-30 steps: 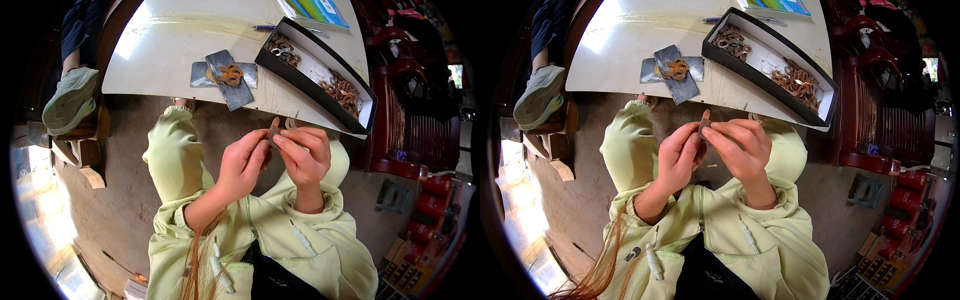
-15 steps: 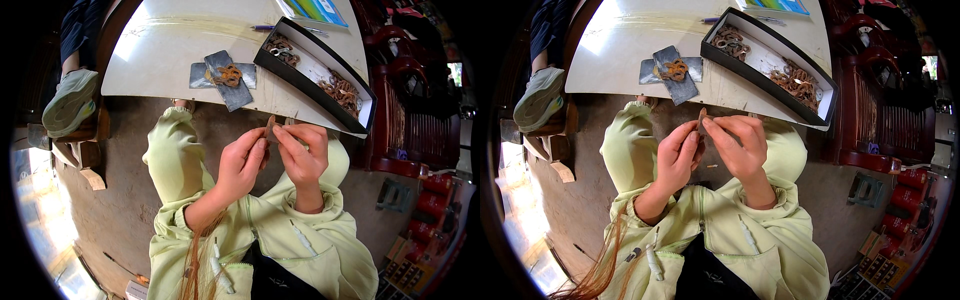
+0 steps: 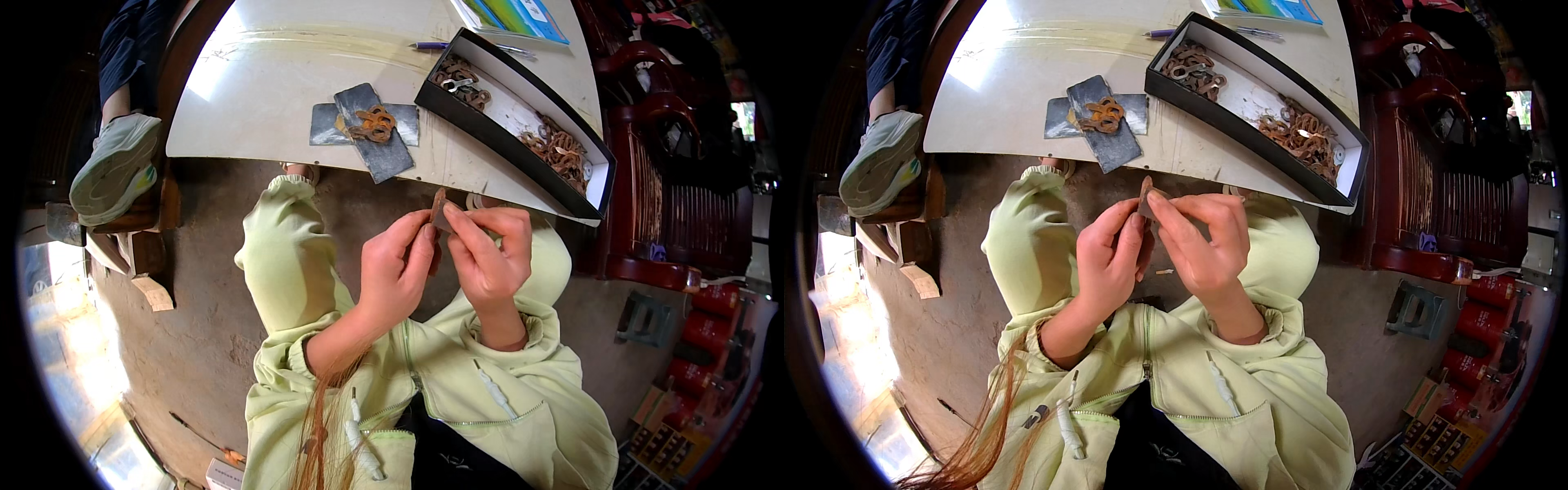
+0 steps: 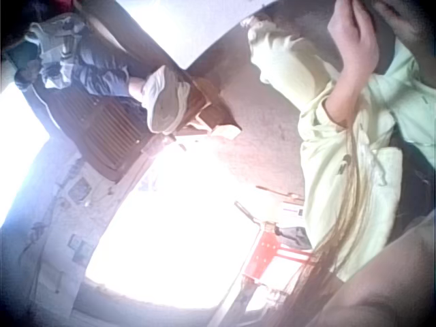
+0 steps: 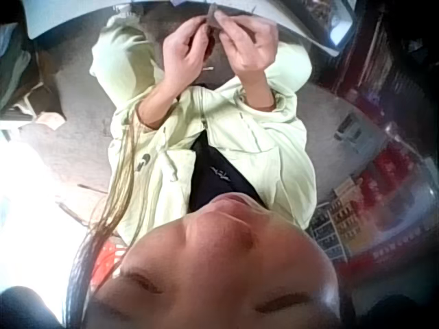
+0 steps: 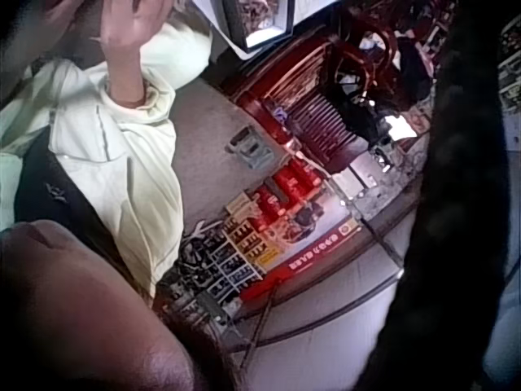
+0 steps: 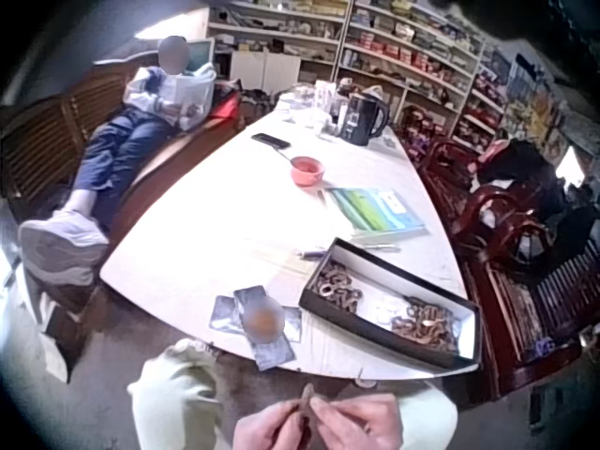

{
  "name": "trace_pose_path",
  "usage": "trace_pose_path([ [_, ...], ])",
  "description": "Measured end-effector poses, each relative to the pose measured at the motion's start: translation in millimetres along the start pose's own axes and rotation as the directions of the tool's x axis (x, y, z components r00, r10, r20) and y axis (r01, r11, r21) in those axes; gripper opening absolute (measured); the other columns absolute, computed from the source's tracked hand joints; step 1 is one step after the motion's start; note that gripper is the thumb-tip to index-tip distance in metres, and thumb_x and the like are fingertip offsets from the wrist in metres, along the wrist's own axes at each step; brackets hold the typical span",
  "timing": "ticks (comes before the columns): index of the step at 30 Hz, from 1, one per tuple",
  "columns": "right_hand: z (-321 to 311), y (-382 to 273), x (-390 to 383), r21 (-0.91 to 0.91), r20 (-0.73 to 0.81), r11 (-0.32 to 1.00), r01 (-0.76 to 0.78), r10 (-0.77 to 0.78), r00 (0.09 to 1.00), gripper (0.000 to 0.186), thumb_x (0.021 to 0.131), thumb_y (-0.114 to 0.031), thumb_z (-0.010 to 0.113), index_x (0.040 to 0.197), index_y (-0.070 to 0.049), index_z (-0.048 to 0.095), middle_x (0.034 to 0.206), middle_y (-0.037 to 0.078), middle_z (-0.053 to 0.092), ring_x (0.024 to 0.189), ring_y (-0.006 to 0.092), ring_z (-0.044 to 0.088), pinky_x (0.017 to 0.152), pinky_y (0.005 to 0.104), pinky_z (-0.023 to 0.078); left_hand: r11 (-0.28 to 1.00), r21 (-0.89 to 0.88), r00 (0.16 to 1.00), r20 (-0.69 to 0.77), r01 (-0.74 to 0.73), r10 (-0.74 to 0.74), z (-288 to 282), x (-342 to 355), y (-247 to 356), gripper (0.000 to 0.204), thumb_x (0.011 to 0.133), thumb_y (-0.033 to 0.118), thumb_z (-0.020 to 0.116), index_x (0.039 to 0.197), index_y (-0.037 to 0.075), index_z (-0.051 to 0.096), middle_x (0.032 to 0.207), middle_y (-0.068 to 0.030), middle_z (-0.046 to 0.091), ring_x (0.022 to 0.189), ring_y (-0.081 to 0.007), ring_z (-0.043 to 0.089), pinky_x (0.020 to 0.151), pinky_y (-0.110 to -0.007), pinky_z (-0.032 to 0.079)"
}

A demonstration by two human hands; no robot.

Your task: The person sits at a table and uses a small metal file to smooth the edges of small, light-brown wooden rings. They hold the rings in one hand and rub the file against them repeatedly, rotating the pieces to work on different sides. Finished rings are placed into a black box on the table.

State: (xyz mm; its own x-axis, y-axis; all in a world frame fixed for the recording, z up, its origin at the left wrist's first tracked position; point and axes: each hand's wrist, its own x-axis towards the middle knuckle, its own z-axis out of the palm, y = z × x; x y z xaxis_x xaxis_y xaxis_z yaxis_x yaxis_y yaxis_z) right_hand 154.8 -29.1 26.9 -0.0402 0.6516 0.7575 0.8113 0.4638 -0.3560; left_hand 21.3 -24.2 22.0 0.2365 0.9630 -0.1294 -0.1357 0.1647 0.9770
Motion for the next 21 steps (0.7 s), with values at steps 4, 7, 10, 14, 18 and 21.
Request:
trace_pose_path([
  [4, 2.9, 0.8, 0.5, 0.021, 0.003, 1.0, -0.016, 0.016, 1.0, 0.049, 0.05, 0.006, 0.07, 0.098, -0.006, 0.071, 0.083, 0.004, 0.058, 0.071, 0.0193, 0.054, 0.06, 0.0281, 0.045, 0.993, 0.1, 0.998, 0.035, -0.058, 0.055, 0.4, -1.6, -0.5, 0.013, 0.091, 0.003, 0.051, 0.099, -0.003, 0.06, 0.059, -0.0038, 0.054, 0.049, -0.0087, 0.051, 0.047, -0.024, 0.04],
  [7, 4.1, -1.0, 0.0, 0.04, 0.02, 0.999, -0.031, 0.031, 0.999, 0.049, 0.051, 0.006, 0.069, 0.098, -0.006, 0.071, 0.083, 0.004, 0.058, 0.071, 0.0191, 0.054, 0.06, 0.0281, 0.045, 0.987, 0.124, 0.993, -0.038, -0.103, 0.108, 0.9, -0.6, -1.7, 0.013, 0.09, 0.002, 0.052, 0.098, -0.002, 0.06, 0.059, -0.0045, 0.054, 0.049, -0.0094, 0.051, 0.046, -0.024, 0.041],
  [10, 5.3, -1.4, -1.0, 0.038, 0.008, 0.998, -0.044, 0.044, 0.999, 0.049, 0.051, 0.007, 0.068, 0.098, -0.007, 0.071, 0.083, 0.004, 0.059, 0.071, 0.019, 0.055, 0.06, 0.0282, 0.045, 0.986, 0.132, 0.993, -0.046, -0.105, 0.112, 0.2, -1.6, -2.7, 0.013, 0.09, 0.001, 0.051, 0.098, -0.003, 0.06, 0.059, -0.0051, 0.055, 0.049, -0.0098, 0.052, 0.047, -0.024, 0.041],
  [14, 6.3, 0.6, -1.9, 0.052, 0.0, 0.997, -0.053, 0.053, 0.999, 0.049, 0.052, 0.007, 0.068, 0.099, -0.007, 0.071, 0.083, 0.003, 0.059, 0.071, 0.0191, 0.055, 0.06, 0.028, 0.044, 0.995, 0.084, 0.996, -0.053, -0.062, 0.066, 1.6, -2.7, -4.7, 0.012, 0.089, 0.002, 0.052, 0.097, -0.003, 0.06, 0.06, -0.0052, 0.055, 0.049, -0.0093, 0.051, 0.047, -0.024, 0.041],
  [18, 6.7, 1.6, -2.6, 0.053, -0.008, 0.996, -0.07, 0.07, 0.997, 0.049, 0.052, 0.007, 0.069, 0.099, -0.007, 0.071, 0.082, 0.004, 0.059, 0.071, 0.0191, 0.055, 0.06, 0.0282, 0.044, 0.992, 0.11, 0.997, -0.038, -0.061, 0.065, 1.5, -2.1, -4.3, 0.012, 0.089, 0.003, 0.053, 0.097, -0.003, 0.06, 0.059, -0.0048, 0.055, 0.049, -0.0087, 0.051, 0.046, -0.024, 0.041],
  [21, 7.4, 4.2, 1.3, 0.076, -0.016, 0.995, -0.068, 0.069, 0.997, 0.048, 0.053, 0.007, 0.069, 0.098, -0.007, 0.071, 0.082, 0.004, 0.059, 0.071, 0.0191, 0.055, 0.06, 0.0287, 0.044, 0.984, 0.133, 0.991, -0.044, -0.116, 0.123, 1.9, -1.8, -2.6, 0.01, 0.09, 0.003, 0.052, 0.093, -0.003, 0.059, 0.057, -0.0036, 0.053, 0.047, -0.0077, 0.05, 0.044, -0.023, 0.039],
])
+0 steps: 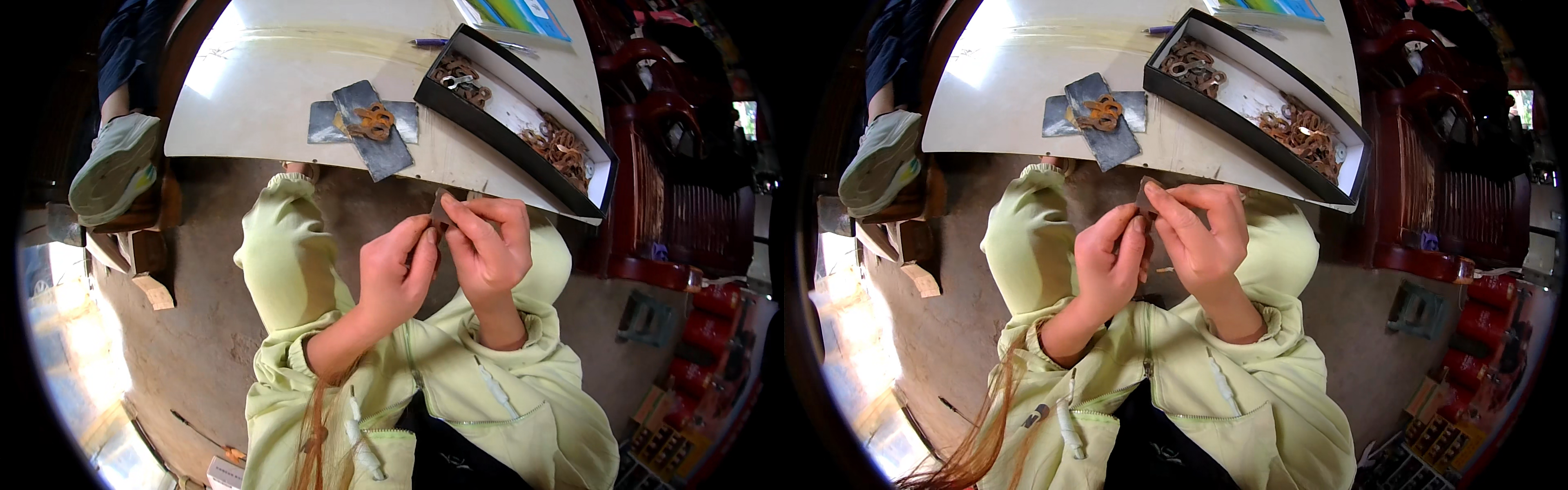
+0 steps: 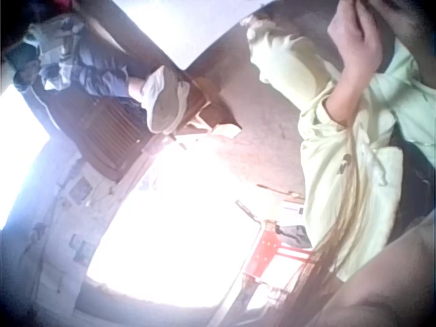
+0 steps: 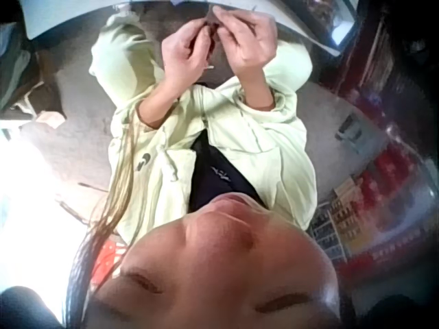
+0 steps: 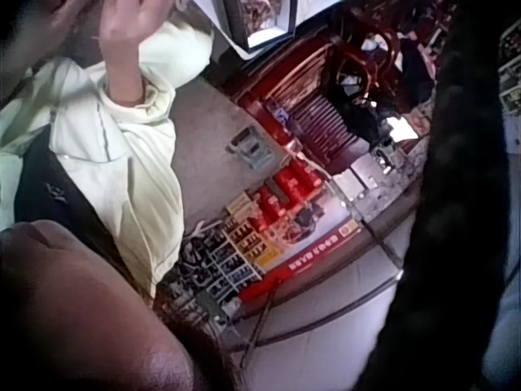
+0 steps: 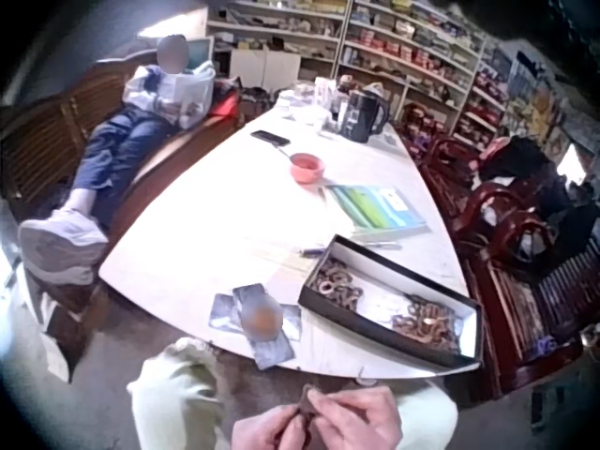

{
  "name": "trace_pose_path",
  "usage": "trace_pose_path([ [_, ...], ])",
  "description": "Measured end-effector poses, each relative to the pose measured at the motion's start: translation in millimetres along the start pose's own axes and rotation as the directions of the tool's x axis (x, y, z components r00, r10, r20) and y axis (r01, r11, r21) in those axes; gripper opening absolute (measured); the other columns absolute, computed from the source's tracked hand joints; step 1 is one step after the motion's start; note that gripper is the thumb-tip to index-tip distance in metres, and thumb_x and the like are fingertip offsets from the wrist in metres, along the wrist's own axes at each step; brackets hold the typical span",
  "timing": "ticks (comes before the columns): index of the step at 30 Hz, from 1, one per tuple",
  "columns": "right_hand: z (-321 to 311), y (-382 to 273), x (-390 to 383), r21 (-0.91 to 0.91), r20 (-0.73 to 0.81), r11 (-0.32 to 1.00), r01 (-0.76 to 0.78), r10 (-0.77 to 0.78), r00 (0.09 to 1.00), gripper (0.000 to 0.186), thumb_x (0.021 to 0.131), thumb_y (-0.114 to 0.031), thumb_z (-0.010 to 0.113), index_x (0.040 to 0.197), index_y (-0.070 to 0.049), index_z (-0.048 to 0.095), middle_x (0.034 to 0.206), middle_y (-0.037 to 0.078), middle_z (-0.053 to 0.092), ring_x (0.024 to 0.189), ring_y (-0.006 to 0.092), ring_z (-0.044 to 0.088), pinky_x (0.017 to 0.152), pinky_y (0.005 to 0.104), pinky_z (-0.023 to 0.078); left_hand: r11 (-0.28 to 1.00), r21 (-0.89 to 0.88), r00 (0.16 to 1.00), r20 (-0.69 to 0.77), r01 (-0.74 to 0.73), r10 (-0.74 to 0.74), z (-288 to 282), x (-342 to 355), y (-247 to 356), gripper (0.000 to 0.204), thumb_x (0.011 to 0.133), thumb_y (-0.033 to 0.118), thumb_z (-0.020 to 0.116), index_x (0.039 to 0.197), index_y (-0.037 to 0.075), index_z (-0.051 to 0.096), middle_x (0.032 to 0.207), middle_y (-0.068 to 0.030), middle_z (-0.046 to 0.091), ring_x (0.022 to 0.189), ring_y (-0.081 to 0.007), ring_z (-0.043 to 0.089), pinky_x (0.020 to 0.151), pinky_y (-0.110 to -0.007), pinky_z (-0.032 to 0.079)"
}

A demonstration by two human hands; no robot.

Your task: The person sits at a table and uses a small metal file to smooth the edges of small, light-brown wooden rings. They hold the rings in one hand and rub the file against them repeatedly, rotating the pieces to work on different sides. Finished rings are placed into a black box on the table.

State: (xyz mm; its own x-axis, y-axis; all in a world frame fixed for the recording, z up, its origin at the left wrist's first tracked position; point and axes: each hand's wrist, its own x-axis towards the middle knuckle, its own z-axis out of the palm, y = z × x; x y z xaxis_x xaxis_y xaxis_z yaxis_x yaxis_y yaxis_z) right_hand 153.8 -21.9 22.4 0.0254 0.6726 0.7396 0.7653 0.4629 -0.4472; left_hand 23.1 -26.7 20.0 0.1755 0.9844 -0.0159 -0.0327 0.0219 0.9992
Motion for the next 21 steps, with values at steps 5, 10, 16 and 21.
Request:
trace_pose_path([
  [5, -2.9, 2.3, -3.1, -0.023, 0.02, 1.0, 0.001, -0.001, 1.0, 0.047, 0.053, 0.008, 0.069, 0.098, -0.007, 0.072, 0.083, 0.004, 0.06, 0.071, 0.0192, 0.055, 0.061, 0.0287, 0.045, 0.985, -0.104, 0.99, 0.047, 0.139, -0.135, -0.3, -0.6, 3.8, 0.011, 0.091, 0.003, 0.05, 0.092, -0.003, 0.059, 0.057, -0.0018, 0.053, 0.044, -0.0056, 0.047, 0.042, -0.022, 0.036],
  [10, -6.3, -2.3, -1.5, -0.04, 0.055, 0.999, 0.003, -0.001, 0.998, 0.048, 0.052, 0.008, 0.069, 0.098, -0.007, 0.072, 0.083, 0.004, 0.059, 0.071, 0.0191, 0.055, 0.06, 0.0286, 0.045, 0.977, -0.131, 0.985, 0.055, 0.17, -0.164, -0.4, 1.0, 1.9, 0.012, 0.092, 0.004, 0.049, 0.094, -0.003, 0.059, 0.056, -0.0013, 0.053, 0.044, -0.0046, 0.046, 0.041, -0.021, 0.035],
  [16, -3.9, -3.4, -1.8, -0.009, 0.047, 1.0, -0.016, 0.016, 0.999, 0.047, 0.053, 0.008, 0.069, 0.097, -0.007, 0.072, 0.083, 0.003, 0.06, 0.071, 0.0192, 0.055, 0.06, 0.0283, 0.045, 0.998, -0.024, 0.998, 0.039, 0.056, -0.055, -2.7, 3.2, 0.3, 0.012, 0.091, 0.003, 0.051, 0.096, -0.003, 0.06, 0.055, -0.0019, 0.053, 0.045, -0.006, 0.047, 0.043, -0.023, 0.037],
  [21, -5.1, -2.7, -2.2, 0.032, 0.073, 0.999, -0.03, 0.028, 0.997, 0.046, 0.053, 0.009, 0.068, 0.096, -0.007, 0.072, 0.083, 0.004, 0.06, 0.071, 0.0193, 0.054, 0.06, 0.0278, 0.044, 0.991, -0.067, 0.993, -0.01, 0.119, -0.12, -5.6, 3.3, 3.7, 0.012, 0.09, 0.003, 0.051, 0.096, -0.002, 0.06, 0.056, -0.0023, 0.052, 0.047, -0.0067, 0.048, 0.044, -0.023, 0.037],
])
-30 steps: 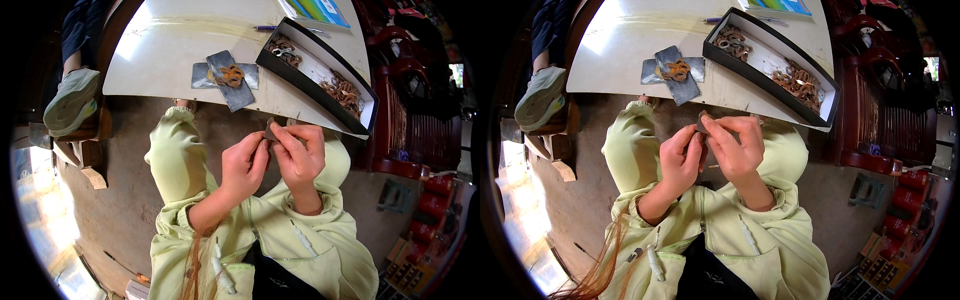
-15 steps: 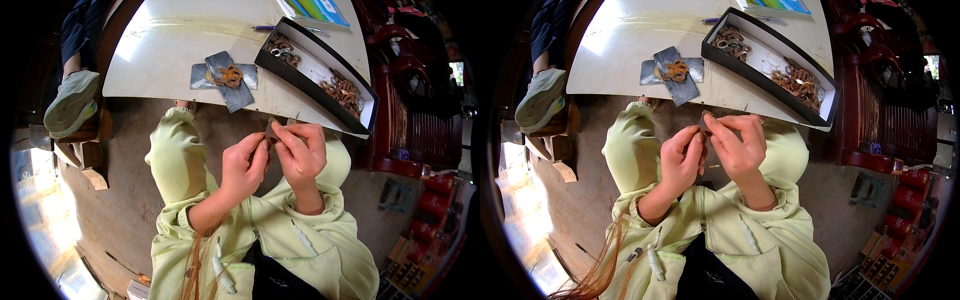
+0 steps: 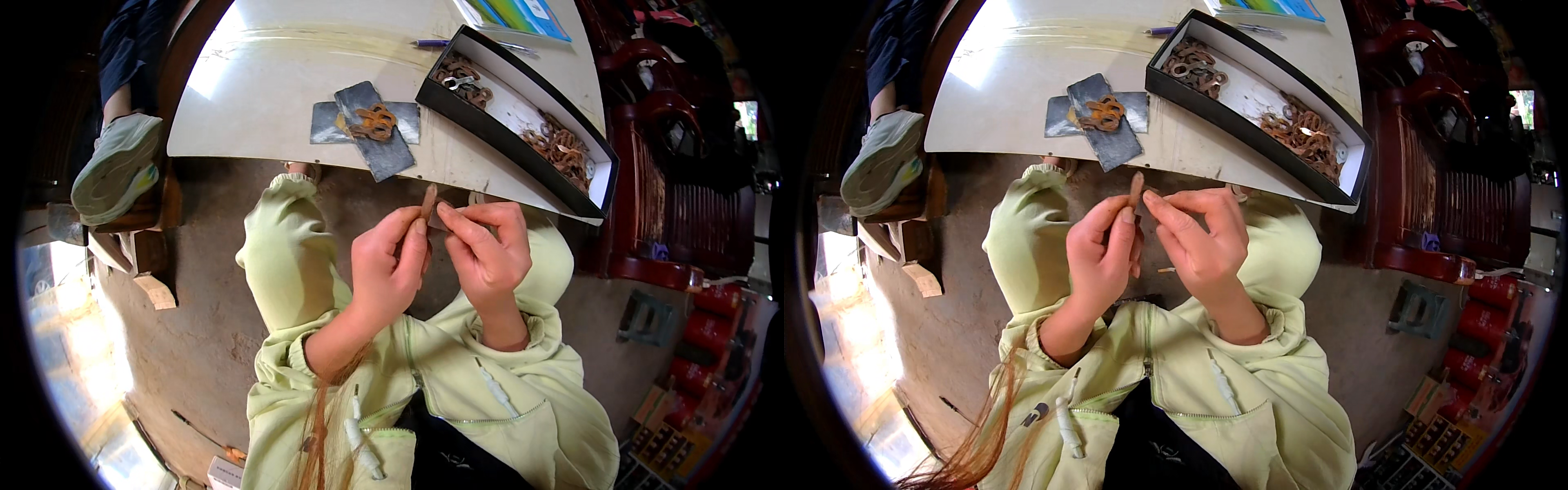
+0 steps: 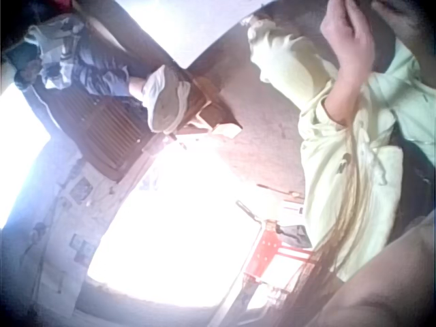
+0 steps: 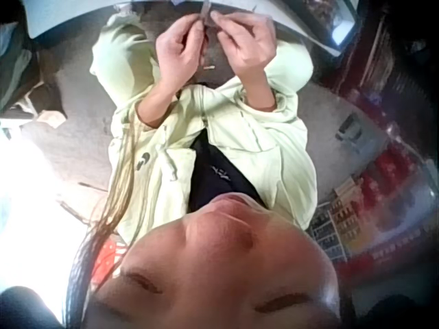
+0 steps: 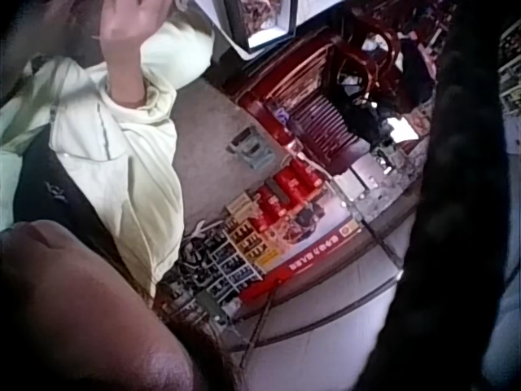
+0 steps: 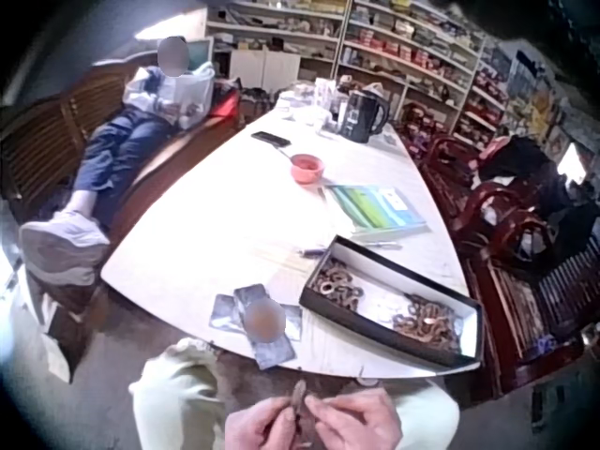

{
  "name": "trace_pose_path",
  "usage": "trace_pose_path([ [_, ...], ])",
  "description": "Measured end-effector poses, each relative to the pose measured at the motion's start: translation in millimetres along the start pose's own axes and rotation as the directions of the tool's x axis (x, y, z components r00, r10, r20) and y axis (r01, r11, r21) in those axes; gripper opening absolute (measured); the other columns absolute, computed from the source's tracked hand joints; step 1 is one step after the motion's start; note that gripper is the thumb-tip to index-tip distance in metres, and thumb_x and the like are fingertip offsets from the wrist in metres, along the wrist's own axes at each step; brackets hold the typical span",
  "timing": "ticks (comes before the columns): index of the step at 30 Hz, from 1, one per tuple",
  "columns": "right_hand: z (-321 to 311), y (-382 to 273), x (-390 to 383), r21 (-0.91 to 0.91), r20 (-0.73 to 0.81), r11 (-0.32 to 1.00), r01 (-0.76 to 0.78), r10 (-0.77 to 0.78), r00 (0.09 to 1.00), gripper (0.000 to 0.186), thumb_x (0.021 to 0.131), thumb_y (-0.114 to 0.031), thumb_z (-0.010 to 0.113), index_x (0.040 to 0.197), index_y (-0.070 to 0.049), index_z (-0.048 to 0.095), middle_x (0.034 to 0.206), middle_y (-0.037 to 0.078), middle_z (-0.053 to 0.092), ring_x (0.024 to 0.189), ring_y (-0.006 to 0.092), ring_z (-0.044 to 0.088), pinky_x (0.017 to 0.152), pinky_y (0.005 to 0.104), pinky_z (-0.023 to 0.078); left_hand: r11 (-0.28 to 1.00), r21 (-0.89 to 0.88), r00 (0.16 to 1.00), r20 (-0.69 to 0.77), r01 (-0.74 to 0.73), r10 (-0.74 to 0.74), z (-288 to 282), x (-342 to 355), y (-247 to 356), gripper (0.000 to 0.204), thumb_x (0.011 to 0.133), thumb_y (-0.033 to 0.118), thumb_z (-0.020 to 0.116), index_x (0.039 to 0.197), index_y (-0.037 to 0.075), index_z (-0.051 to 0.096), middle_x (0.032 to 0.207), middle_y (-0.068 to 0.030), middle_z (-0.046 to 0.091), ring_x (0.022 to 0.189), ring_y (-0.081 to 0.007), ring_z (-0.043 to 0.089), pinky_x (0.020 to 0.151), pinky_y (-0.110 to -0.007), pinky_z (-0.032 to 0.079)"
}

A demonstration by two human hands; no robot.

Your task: The person sits at a table and uses a small metal file to smooth the edges of small, light-brown wooden rings. They hold the rings in one hand and rub the file against them repeatedly, rotating the pieces to work on different sides. Finished rings are placed into a black box on the table.

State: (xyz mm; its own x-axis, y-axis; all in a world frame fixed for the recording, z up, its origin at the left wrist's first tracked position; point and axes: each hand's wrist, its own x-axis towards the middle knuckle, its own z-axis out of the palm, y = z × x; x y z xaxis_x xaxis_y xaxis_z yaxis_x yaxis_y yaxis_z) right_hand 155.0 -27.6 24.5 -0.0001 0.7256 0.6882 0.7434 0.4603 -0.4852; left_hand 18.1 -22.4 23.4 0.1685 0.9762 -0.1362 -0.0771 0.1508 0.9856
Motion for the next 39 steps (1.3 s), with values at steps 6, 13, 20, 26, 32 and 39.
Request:
trace_pose_path([
  [6, -1, 1, -3, 0.016, -0.098, 0.995, -0.098, 0.099, 0.99, 0.045, 0.052, 0.009, 0.068, 0.094, -0.008, 0.072, 0.082, 0.003, 0.059, 0.072, 0.0186, 0.054, 0.06, 0.0278, 0.043, 0.999, -0.038, 0.998, 0.056, -0.006, 0.008, 0, -1, 5, 0.013, 0.091, 0.003, 0.05, 0.096, -0.002, 0.061, 0.055, -0.0005, 0.05, 0.046, -0.0055, 0.044, 0.043, -0.022, 0.035],
  [13, 1, 0, -2, -0.087, -0.075, 0.996, 0.027, -0.034, 0.997, 0.049, 0.052, 0.007, 0.069, 0.098, -0.008, 0.072, 0.082, 0.002, 0.058, 0.073, 0.0178, 0.053, 0.061, 0.0284, 0.042, 1.0, -0.02, 0.999, 0.04, -0.01, 0.011, 2, -2, 2, 0.013, 0.091, 0.004, 0.051, 0.097, -0.002, 0.061, 0.056, -0.0002, 0.051, 0.048, -0.0044, 0.045, 0.045, -0.022, 0.036],
  [20, 5, -2, 0, -0.064, -0.055, 0.998, 0.018, -0.021, 0.998, 0.048, 0.054, 0.007, 0.068, 0.1, -0.008, 0.071, 0.082, 0.002, 0.057, 0.072, 0.0185, 0.053, 0.062, 0.0291, 0.042, 0.981, 0.14, 0.991, 0.017, -0.132, 0.131, 1, -1, -4, 0.012, 0.088, 0.003, 0.054, 0.097, -0.001, 0.061, 0.06, -0.0068, 0.054, 0.049, -0.0132, 0.05, 0.048, -0.025, 0.04],
  [26, 7, -4, -2, -0.051, -0.059, 0.999, -0.015, 0.012, 0.998, 0.048, 0.054, 0.009, 0.067, 0.1, -0.007, 0.071, 0.081, 0.003, 0.057, 0.071, 0.019, 0.052, 0.063, 0.0293, 0.042, 0.952, 0.25, 0.983, 0.01, -0.178, 0.182, 0, 0, -5, 0.013, 0.086, 0.003, 0.056, 0.098, 0.0, 0.061, 0.065, -0.0099, 0.056, 0.05, -0.0186, 0.052, 0.05, -0.027, 0.042],
  [32, 5, -4, -3, -0.055, -0.063, 0.998, -0.019, 0.016, 0.998, 0.049, 0.054, 0.009, 0.066, 0.1, -0.007, 0.071, 0.082, 0.004, 0.057, 0.071, 0.0192, 0.052, 0.064, 0.0294, 0.042, 0.906, 0.34, 0.965, 0.01, -0.25, 0.263, 2, 1, -2, 0.013, 0.085, 0.002, 0.057, 0.097, 0.0, 0.061, 0.067, -0.0117, 0.057, 0.053, -0.0238, 0.055, 0.051, -0.03, 0.044],
  [39, 9, -2, -2, -0.051, -0.074, 0.998, -0.034, 0.03, 0.997, 0.049, 0.055, 0.009, 0.066, 0.101, -0.007, 0.071, 0.083, 0.004, 0.057, 0.072, 0.0193, 0.051, 0.063, 0.0293, 0.042, 0.903, 0.313, 0.953, 0.026, -0.295, 0.302, 4, 2, -7, 0.013, 0.084, 0.001, 0.057, 0.097, 0.0, 0.061, 0.068, -0.0122, 0.058, 0.053, -0.0238, 0.055, 0.051, -0.029, 0.044],
])
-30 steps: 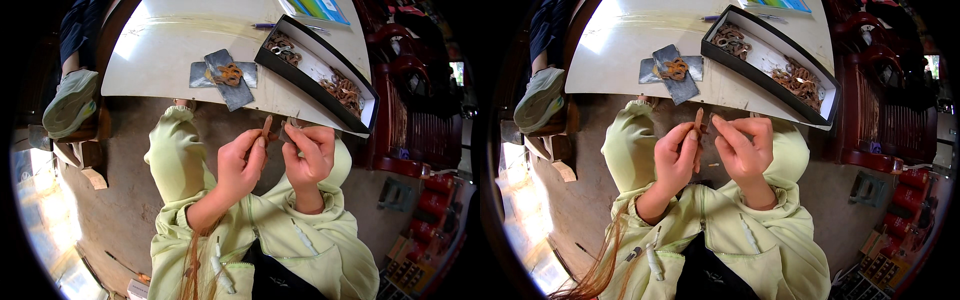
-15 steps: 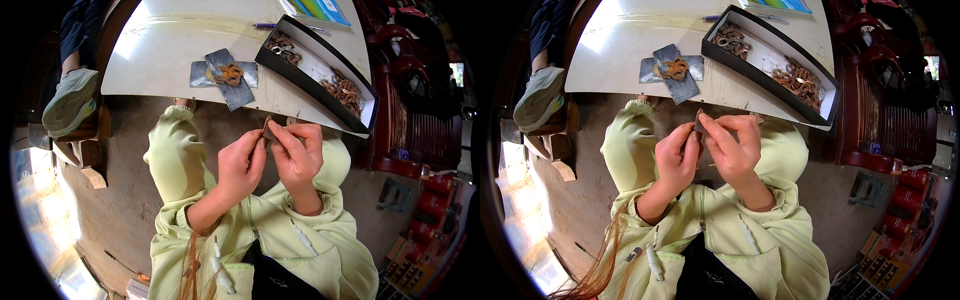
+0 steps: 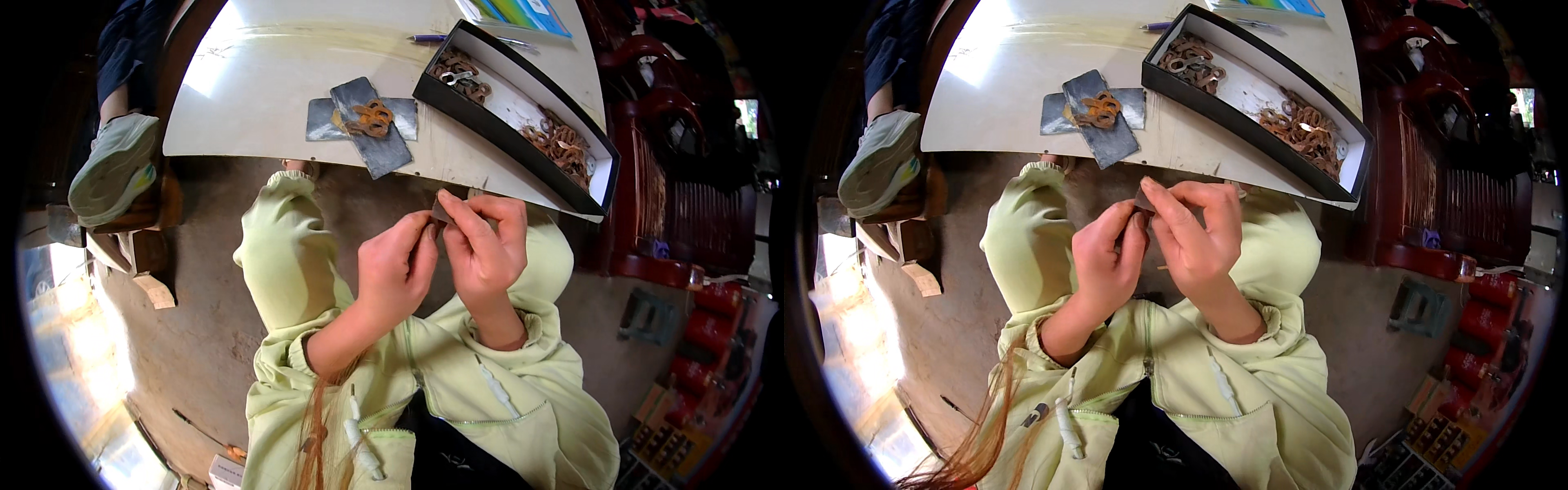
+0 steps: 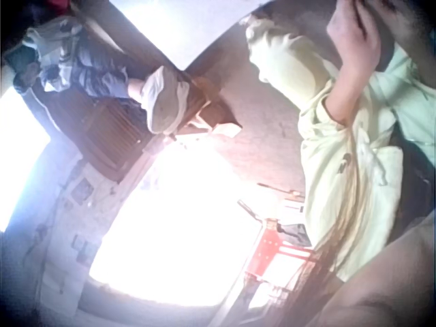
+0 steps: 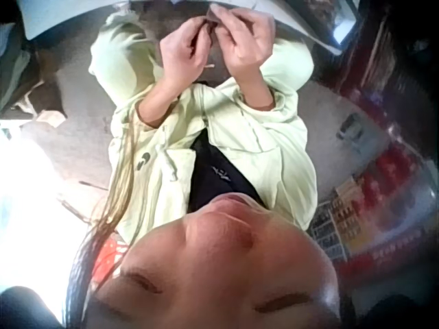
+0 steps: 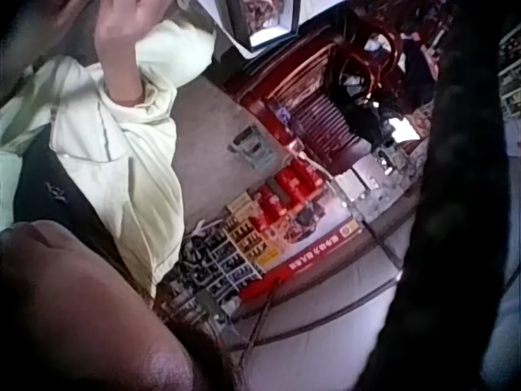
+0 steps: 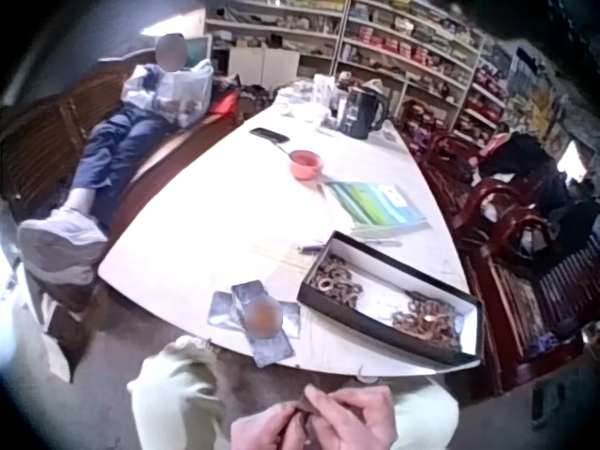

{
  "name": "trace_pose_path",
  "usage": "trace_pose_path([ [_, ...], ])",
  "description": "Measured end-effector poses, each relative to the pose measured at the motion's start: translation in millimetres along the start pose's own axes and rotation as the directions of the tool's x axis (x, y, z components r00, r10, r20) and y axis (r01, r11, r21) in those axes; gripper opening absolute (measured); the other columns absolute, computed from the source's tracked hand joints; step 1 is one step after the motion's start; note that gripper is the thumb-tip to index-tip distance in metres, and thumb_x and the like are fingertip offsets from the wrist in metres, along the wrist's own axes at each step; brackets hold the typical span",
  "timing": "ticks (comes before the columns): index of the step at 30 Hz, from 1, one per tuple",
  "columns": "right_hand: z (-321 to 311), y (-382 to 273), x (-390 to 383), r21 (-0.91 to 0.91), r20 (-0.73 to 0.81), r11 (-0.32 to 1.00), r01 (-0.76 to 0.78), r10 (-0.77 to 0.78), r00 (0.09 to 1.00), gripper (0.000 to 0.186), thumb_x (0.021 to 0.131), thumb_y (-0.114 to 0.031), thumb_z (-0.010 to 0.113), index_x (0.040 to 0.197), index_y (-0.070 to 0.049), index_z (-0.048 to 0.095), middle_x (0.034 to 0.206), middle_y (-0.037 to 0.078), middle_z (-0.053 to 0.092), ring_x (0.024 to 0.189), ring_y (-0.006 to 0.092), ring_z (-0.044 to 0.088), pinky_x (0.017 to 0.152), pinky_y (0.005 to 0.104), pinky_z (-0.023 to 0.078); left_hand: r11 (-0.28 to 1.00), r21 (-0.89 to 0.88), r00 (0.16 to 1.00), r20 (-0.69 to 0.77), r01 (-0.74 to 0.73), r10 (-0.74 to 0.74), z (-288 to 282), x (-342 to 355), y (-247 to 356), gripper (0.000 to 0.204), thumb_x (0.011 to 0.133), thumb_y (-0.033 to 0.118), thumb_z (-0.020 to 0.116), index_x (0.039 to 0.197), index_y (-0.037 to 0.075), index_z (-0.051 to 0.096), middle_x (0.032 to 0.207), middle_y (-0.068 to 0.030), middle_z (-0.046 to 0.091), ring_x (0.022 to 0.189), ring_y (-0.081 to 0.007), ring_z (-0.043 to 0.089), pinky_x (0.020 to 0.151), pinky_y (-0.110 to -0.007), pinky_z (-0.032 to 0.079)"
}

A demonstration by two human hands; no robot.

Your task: The person sits at a table and uses a small metal file to smooth the edges of small, light-brown wooden rings. They hold the rings in one hand and rub the file against them repeatedly, rotating the pieces to work on different sides. Finished rings are placed into a black box on the table.

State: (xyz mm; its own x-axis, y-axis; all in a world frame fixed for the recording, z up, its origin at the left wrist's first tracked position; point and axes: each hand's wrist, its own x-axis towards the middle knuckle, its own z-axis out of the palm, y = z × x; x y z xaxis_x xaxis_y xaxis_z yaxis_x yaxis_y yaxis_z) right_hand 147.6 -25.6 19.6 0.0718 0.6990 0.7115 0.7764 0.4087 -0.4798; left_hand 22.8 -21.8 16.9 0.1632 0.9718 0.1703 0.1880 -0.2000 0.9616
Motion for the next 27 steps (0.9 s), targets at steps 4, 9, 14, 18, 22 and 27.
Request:
trace_pose_path([
  [4, 0.0, 0.2, -3.9, -0.002, 0.006, 1.0, -0.007, 0.007, 1.0, 0.048, 0.055, 0.009, 0.066, 0.1, -0.007, 0.071, 0.084, 0.004, 0.057, 0.071, 0.019, 0.05, 0.062, 0.0288, 0.042, 0.995, 0.005, 0.995, 0.01, 0.104, -0.104, -4.7, 0.9, 4.0, 0.012, 0.085, 0.002, 0.057, 0.096, 0.0, 0.061, 0.069, -0.0124, 0.059, 0.053, -0.0232, 0.055, 0.052, -0.029, 0.045],
  [9, 0.8, -0.8, -3.4, -0.005, 0.007, 1.0, -0.006, 0.006, 1.0, 0.049, 0.055, 0.009, 0.066, 0.1, -0.007, 0.071, 0.084, 0.004, 0.057, 0.07, 0.0186, 0.05, 0.062, 0.0284, 0.041, 0.995, 0.006, 0.995, 0.001, 0.1, -0.1, -4.2, -1.3, 1.1, 0.013, 0.084, 0.002, 0.058, 0.096, 0.0, 0.061, 0.068, -0.0123, 0.058, 0.052, -0.023, 0.055, 0.05, -0.029, 0.044],
  [14, 2.6, -1.3, -1.5, -0.003, -0.018, 1.0, -0.011, 0.011, 1.0, 0.048, 0.055, 0.009, 0.066, 0.1, -0.007, 0.071, 0.083, 0.004, 0.057, 0.07, 0.0187, 0.05, 0.062, 0.0284, 0.041, 1.0, 0.011, 0.999, -0.043, 0.003, -0.003, -1.1, 0.5, 2.2, 0.013, 0.084, 0.001, 0.058, 0.096, 0.0, 0.061, 0.067, -0.0125, 0.058, 0.052, -0.0239, 0.055, 0.05, -0.03, 0.044],
  [18, 2.3, -1.0, -3.2, 0.002, 0.001, 1.0, -0.016, 0.016, 1.0, 0.048, 0.055, 0.009, 0.066, 0.1, -0.007, 0.071, 0.083, 0.005, 0.057, 0.07, 0.0191, 0.051, 0.062, 0.0288, 0.042, 1.0, 0.024, 0.999, -0.039, 0.013, -0.012, -1.2, -0.3, 0.3, 0.012, 0.083, 0.001, 0.058, 0.096, 0.0, 0.061, 0.067, -0.0129, 0.057, 0.052, -0.0242, 0.055, 0.049, -0.03, 0.043],
  [22, 3.0, -2.5, -2.0, 0.011, -0.022, 1.0, -0.026, 0.026, 0.999, 0.047, 0.055, 0.009, 0.066, 0.1, -0.007, 0.071, 0.083, 0.005, 0.057, 0.07, 0.0194, 0.051, 0.062, 0.0291, 0.042, 0.999, 0.032, 0.999, -0.05, 0.016, -0.014, -0.2, 0.0, 0.5, 0.012, 0.083, 0.001, 0.058, 0.095, -0.001, 0.061, 0.067, -0.0134, 0.056, 0.052, -0.0248, 0.054, 0.049, -0.03, 0.043],
  [27, 2.9, 0.0, -4.4, 0.011, -0.003, 1.0, -0.029, 0.029, 1.0, 0.048, 0.055, 0.009, 0.066, 0.1, -0.006, 0.071, 0.083, 0.005, 0.057, 0.07, 0.0197, 0.051, 0.062, 0.029, 0.042, 0.999, 0.009, 0.998, -0.036, 0.053, -0.052, 0.5, -0.2, -1.6, 0.012, 0.083, 0.001, 0.058, 0.095, -0.001, 0.06, 0.067, -0.0137, 0.057, 0.053, -0.0258, 0.054, 0.05, -0.031, 0.043],
])
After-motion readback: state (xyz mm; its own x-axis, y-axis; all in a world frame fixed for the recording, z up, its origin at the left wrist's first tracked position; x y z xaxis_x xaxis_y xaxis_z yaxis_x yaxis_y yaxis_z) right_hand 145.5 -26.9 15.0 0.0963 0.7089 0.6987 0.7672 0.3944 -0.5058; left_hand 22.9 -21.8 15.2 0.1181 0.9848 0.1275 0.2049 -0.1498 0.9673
